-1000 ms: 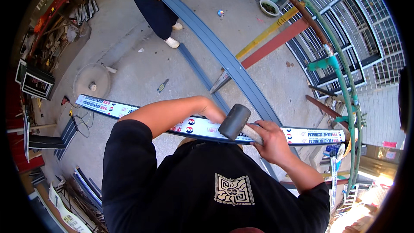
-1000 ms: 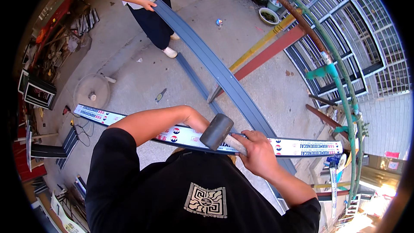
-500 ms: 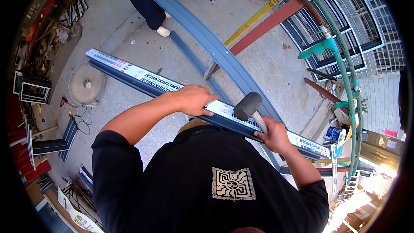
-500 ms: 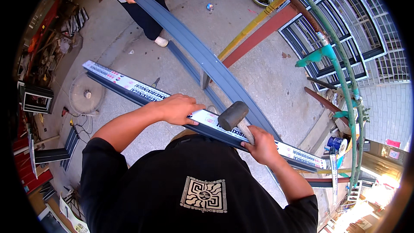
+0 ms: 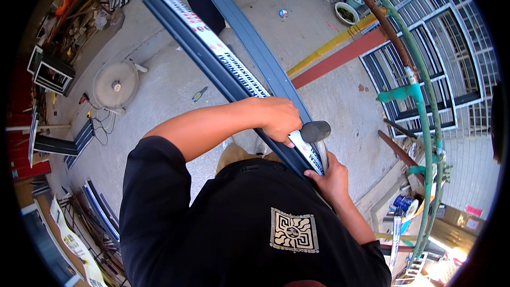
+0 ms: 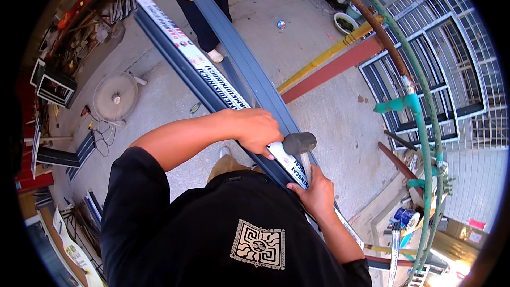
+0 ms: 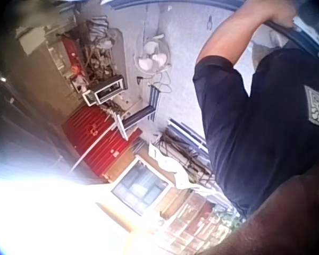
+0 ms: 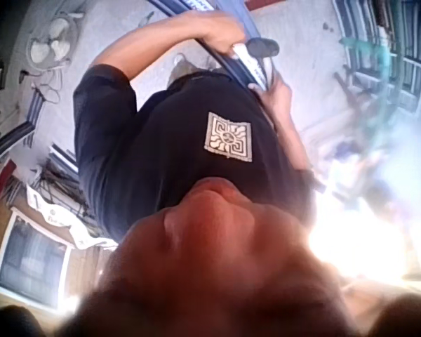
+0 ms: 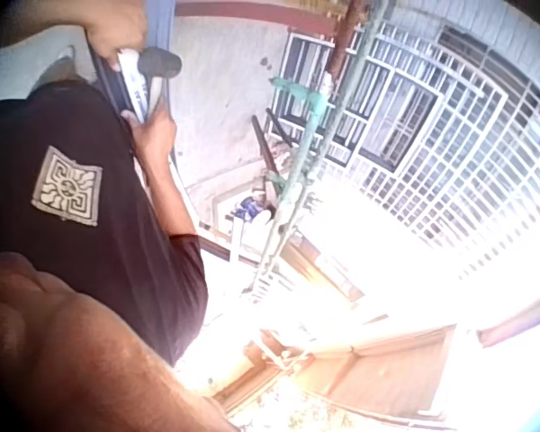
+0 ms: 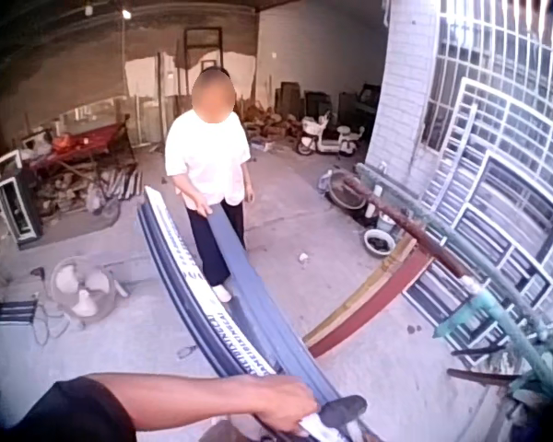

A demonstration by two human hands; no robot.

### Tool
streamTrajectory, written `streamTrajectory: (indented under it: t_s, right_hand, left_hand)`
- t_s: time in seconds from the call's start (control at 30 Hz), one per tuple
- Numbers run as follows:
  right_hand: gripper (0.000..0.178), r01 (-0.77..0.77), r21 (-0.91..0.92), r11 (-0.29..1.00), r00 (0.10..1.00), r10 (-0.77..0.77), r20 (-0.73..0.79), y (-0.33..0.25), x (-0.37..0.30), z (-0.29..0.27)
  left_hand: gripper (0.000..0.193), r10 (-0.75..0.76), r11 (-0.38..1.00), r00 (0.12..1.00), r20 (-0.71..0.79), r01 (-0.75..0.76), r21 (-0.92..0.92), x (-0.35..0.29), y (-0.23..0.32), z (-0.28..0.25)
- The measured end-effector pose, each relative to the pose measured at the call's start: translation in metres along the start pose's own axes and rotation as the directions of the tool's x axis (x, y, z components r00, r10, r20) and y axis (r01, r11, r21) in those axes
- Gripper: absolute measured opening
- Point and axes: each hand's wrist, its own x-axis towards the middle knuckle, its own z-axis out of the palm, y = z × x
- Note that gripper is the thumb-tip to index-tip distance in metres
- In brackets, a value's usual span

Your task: The person uses a rubber mallet to tap and align multiple long aluminum window frame profiles. They repeatedly strike the ends and sides of the profiles to ensure they fit together properly. Another person assists by holding and handing over the profiles during the process.

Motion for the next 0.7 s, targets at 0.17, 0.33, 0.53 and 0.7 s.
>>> streamTrajectory:
  t_s: [0.17, 0.33, 0.53, 0.7]
  right_hand:
    - [0.069, -0.007, 0.048, 0.999, 1.000, 0.007, 0.010, 0.026, 0.016, -0.015]
    - [0.064, 0.013, 0.128, 0.992, 0.998, -0.021, 0.059, 0.043, 0.043, -0.036]
    - [0.055, 0.000, 0.151, 0.989, 0.991, -0.020, 0.129, 0.050, 0.092, -0.043]
    - [0.046, -0.064, 0.407, 0.911, 0.968, -0.042, 0.246, 0.059, 0.134, -0.024]
  left_hand:
    - [0.047, -0.040, 0.999, 0.995, -0.089, 0.041, 0.011, 0.022, 0.003, -0.018]
    - [0.060, 0.156, 0.988, 0.581, -0.799, -0.080, 0.135, 0.024, 0.004, -0.009]
    - [0.057, -0.728, 0.686, -0.035, -0.685, -0.061, -0.725, -0.018, -0.052, 0.056]
    - [0.101, -0.964, 0.247, 0.076, -0.254, -0.094, -0.964, 0.006, -0.140, 0.123]
